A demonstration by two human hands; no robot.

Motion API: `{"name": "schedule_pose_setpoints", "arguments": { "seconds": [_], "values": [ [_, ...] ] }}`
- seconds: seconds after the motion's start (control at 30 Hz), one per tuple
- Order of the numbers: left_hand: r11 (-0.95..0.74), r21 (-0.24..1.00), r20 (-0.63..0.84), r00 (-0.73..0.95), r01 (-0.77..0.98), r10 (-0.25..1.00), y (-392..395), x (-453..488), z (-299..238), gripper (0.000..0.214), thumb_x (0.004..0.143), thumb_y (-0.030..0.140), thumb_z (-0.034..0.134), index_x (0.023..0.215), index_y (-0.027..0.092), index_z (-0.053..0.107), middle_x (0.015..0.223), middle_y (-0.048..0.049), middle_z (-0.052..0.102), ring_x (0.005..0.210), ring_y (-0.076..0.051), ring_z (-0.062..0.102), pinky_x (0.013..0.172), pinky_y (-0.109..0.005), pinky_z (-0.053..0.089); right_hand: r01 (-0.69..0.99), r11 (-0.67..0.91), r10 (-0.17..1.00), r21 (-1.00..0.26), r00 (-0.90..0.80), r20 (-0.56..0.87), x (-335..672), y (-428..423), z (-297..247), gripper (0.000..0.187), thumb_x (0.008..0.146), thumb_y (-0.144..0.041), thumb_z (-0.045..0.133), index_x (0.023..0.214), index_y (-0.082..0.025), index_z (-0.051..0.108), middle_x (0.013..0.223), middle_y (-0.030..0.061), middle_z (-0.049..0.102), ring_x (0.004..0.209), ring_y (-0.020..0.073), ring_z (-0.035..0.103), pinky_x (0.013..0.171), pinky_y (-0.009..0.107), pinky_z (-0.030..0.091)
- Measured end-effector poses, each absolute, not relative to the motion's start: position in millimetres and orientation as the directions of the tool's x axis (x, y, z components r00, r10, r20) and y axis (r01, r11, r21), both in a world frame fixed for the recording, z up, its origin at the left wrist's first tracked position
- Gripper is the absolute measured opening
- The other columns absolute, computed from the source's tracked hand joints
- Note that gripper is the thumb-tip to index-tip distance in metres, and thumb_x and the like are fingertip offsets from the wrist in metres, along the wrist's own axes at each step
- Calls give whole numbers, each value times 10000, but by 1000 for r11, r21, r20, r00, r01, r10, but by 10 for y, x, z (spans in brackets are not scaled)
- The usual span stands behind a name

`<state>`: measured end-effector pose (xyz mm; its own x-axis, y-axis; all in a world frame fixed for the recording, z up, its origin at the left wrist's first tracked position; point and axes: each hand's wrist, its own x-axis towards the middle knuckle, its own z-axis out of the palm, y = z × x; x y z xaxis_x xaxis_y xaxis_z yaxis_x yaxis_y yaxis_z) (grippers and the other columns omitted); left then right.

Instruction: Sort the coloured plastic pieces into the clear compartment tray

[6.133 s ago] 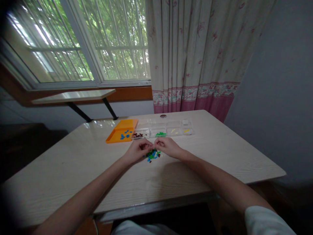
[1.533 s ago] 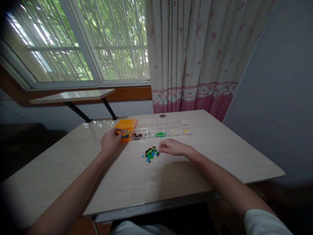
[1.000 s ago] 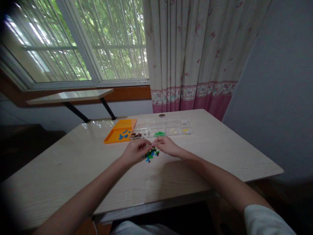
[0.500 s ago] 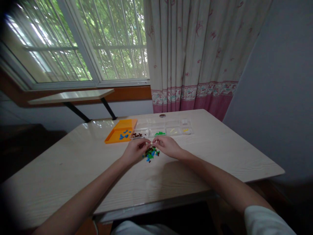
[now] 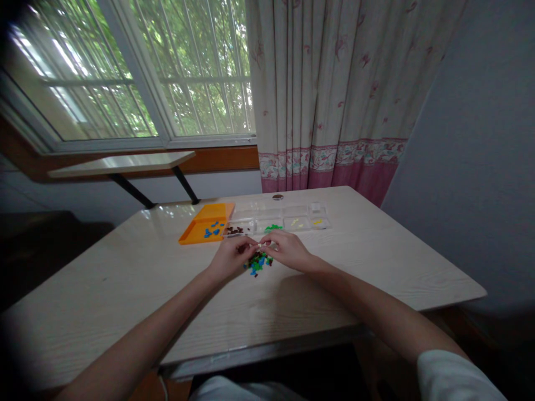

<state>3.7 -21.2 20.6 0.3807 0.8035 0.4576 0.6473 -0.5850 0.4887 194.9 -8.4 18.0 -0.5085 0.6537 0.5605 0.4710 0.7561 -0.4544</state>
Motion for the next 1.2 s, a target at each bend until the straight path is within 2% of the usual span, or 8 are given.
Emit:
{"name": "schedule_pose_setpoints", "arguments": {
  "seconds": [0.23, 0.43, 0.57, 0.77, 1.0, 1.2],
  "values": [
    [-552, 503, 415, 374, 665, 829, -191, 6, 248, 234, 813, 321, 492, 867, 165, 658, 646, -12, 609, 558, -96, 484, 534, -195, 344, 494, 757, 648, -428, -482, 590, 1982, -74, 207, 177, 814, -320, 530, 884, -184, 621, 815, 36, 614, 673, 115, 533, 626, 223, 394],
    [-561, 440, 282, 485, 701, 828, -102, -165, 295, 210, 780, 250, 483, 806, 170, 675, 731, -36, 642, 620, -114, 517, 562, -201, 363, 545, 769, 586, -334, -394, 708, 2169, -17, 341, 214, 840, -341, 486, 886, -187, 627, 826, 61, 630, 698, 135, 539, 660, 254, 413],
    [-568, 430, 200, 539, 702, 818, -65, -235, 275, 209, 760, 274, 501, 787, 173, 682, 690, -32, 630, 611, -118, 520, 556, -199, 360, 578, 769, 541, -273, -360, 760, 2276, 26, 386, 204, 841, -329, 488, 899, -193, 628, 845, 62, 640, 670, 128, 541, 635, 252, 418],
    [-568, 425, 170, 554, 705, 815, -77, -201, 242, 236, 765, 336, 509, 797, 173, 676, 659, -29, 616, 574, -113, 506, 523, -194, 341, 584, 776, 521, -238, -381, 764, 2276, 35, 381, 203, 844, -323, 485, 902, -193, 630, 833, 60, 640, 658, 125, 537, 628, 251, 417],
    [-570, 452, 166, 563, 686, 810, -69, -189, 222, 242, 793, 286, 462, 783, 168, 673, 685, -32, 634, 594, -115, 510, 552, -198, 359, 584, 774, 525, -244, -377, 763, 2272, 56, 360, 211, 843, -332, 484, 900, -190, 628, 843, 59, 642, 639, 120, 526, 632, 250, 412],
    [-585, 453, 160, 585, 673, 795, -63, -208, 215, 214, 769, 307, 512, 824, 182, 677, 679, -25, 626, 581, -109, 507, 536, -194, 346, 573, 787, 495, -228, -367, 788, 2278, 48, 367, 187, 840, -311, 495, 892, -191, 629, 830, 53, 642, 627, 115, 523, 617, 243, 412]
  ]
}}
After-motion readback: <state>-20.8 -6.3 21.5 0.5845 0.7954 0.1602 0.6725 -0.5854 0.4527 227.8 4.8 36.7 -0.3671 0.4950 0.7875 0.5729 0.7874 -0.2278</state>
